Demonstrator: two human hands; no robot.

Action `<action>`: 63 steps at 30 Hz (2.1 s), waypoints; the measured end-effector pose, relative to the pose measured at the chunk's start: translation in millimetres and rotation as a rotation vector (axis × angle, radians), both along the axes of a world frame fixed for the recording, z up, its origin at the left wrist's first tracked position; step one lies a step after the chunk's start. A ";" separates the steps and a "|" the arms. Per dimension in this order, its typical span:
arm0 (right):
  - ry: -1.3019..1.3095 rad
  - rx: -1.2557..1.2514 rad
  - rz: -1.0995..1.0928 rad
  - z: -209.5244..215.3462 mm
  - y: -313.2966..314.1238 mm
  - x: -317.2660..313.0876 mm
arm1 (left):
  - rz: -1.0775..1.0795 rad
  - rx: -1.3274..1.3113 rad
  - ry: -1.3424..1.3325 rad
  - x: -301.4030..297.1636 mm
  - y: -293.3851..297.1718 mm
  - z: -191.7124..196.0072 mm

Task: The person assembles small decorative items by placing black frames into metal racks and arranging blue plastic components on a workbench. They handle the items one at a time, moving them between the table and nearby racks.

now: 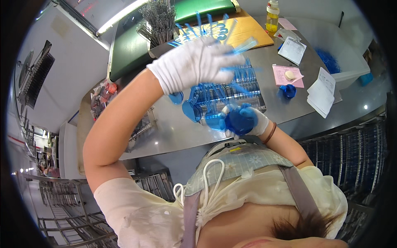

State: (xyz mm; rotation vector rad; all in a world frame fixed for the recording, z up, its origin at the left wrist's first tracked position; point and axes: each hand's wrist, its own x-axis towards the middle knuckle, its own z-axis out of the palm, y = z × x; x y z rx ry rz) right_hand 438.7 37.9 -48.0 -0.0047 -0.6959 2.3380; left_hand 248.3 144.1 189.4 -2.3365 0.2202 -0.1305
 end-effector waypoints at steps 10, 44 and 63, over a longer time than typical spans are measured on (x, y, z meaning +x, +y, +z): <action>-0.039 0.017 -0.264 9.8 -9.4 19.1 | 0.338 -0.317 -0.313 -39.3 -8.2 101.5; -0.015 0.119 -0.175 12.5 -15.6 7.2 | 0.370 0.275 -0.478 -63.3 -52.7 167.1; -0.121 0.108 -0.223 13.5 -18.0 5.4 | 0.682 0.100 -0.485 -76.9 -49.3 183.1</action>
